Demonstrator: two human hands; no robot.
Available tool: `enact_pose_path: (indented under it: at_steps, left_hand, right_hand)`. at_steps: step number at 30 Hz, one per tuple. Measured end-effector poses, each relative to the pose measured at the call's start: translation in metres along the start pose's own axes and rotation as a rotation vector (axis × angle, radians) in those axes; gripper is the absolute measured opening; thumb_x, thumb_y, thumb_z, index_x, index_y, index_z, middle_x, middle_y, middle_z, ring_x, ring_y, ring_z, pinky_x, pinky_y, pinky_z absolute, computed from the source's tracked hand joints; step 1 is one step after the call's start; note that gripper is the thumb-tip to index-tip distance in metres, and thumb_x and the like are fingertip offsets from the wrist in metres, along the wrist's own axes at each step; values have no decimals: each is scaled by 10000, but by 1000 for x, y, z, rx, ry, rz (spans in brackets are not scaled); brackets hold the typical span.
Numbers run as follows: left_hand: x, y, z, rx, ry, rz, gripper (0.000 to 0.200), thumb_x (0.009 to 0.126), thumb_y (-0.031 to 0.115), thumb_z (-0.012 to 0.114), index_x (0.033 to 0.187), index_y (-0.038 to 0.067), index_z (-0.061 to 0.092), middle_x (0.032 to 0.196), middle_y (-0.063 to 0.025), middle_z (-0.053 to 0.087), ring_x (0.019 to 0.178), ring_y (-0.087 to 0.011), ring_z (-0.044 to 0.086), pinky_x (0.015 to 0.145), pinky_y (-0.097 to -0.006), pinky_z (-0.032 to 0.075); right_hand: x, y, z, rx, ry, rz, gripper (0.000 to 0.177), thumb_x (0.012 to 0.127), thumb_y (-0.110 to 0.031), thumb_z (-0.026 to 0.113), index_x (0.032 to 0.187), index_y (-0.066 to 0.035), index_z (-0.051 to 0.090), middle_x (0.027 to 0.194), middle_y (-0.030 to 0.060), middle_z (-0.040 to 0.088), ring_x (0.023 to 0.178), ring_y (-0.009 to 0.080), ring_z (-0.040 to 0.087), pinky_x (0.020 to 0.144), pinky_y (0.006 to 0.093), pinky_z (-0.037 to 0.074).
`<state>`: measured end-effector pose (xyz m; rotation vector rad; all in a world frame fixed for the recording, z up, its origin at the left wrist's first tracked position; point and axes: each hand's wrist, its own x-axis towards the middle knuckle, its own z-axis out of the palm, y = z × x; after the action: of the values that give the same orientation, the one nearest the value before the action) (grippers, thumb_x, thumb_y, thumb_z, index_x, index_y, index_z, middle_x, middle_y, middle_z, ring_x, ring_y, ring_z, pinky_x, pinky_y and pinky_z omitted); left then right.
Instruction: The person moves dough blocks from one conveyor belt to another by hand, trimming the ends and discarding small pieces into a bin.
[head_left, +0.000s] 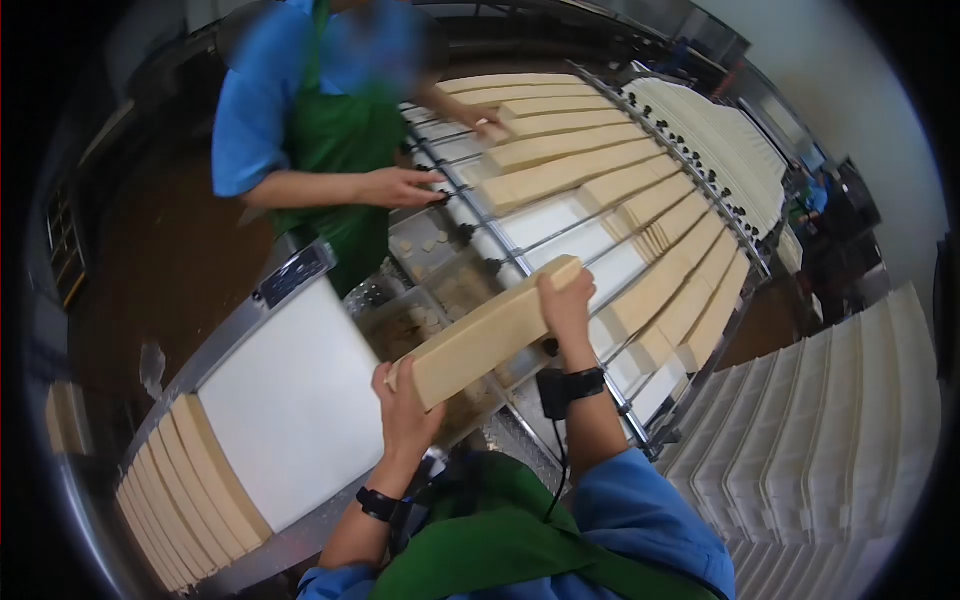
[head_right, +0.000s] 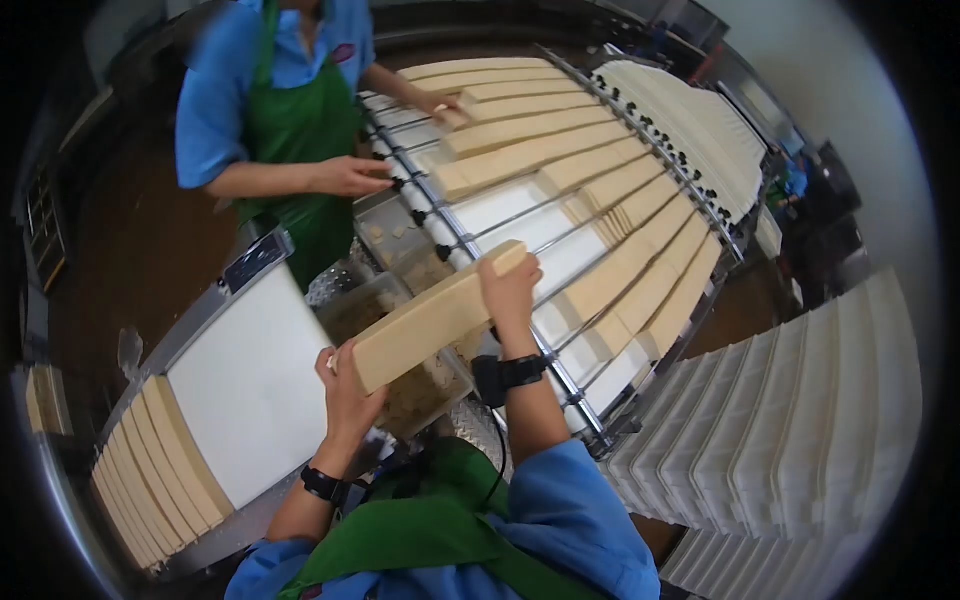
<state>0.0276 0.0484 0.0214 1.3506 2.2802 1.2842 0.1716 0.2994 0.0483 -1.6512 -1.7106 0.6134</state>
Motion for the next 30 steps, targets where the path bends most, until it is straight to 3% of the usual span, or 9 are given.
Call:
enact_pose_path:
  at_steps: [2,4,5,7,11,18,20,23,30]
  left_hand:
    - [21,35,23,-46,-28,107,754,706,96,744,1367,44,386,1335,-279,307,1165,-462,450,998,-441,424]
    - [41,60,44,-142,-88,223,764,741,141,763,1400,64,384,1377,-237,323,1209,-417,445,1012,-412,418]
    - [51,69,54,-135,-88,232,764,741,141,763,1400,64,384,1377,-237,323,1209,-417,445,1012,-412,418]
    - [71,83,71,-258,-302,209,755,770,165,755,1409,58,367,1391,-210,341,1245,-383,436,1006,-385,423]
    - [95,100,105,-411,-479,169,705,822,178,712,1418,69,353,1387,-218,361,1297,-376,403,1026,-369,403]
    - [103,109,162,-304,-455,187,618,846,90,627,1403,38,364,1376,-204,355,1286,-344,400,1072,-369,337]
    - [107,112,174,-279,-470,121,604,845,87,618,1398,55,378,1370,-211,355,1291,-350,391,1074,-367,325]
    - [114,122,189,-290,-485,160,573,861,123,593,1395,79,389,1390,-254,331,1272,-421,407,1059,-377,354]
    - [123,132,220,-199,-523,146,580,864,116,580,1404,90,371,1400,-273,309,1275,-435,402,1060,-389,354]
  right_hand:
    - [41,24,-34,-49,55,73,720,779,-414,641,1273,31,363,1231,318,446,1082,501,510,922,486,458]
    - [79,47,-60,-177,-110,218,687,801,-515,564,1182,56,526,1217,312,543,1199,488,444,1039,515,329]
    - [98,61,-67,-167,-107,219,687,801,-515,564,1182,56,526,1217,312,543,1199,488,444,1039,515,329]
    - [136,98,-66,-600,-280,60,668,851,-538,428,1177,21,593,1259,278,559,1245,455,435,1057,551,273]
    - [209,139,-65,-682,-269,62,654,903,-498,331,1229,6,591,1296,236,552,1288,412,395,1065,566,209]
    - [262,160,-67,-597,-358,218,672,913,-469,289,1287,29,544,1370,234,497,1327,393,361,1102,467,203]
    - [271,180,-52,-620,-50,124,628,914,-424,316,1285,31,542,1376,222,490,1324,381,373,1091,451,228]
    - [282,192,-50,-548,74,80,562,902,-370,375,1259,25,556,1340,206,519,1293,379,407,1071,470,251]
    - [282,194,-62,-682,140,-16,424,869,-298,448,1138,-6,599,1193,193,585,1172,347,487,1015,505,285]
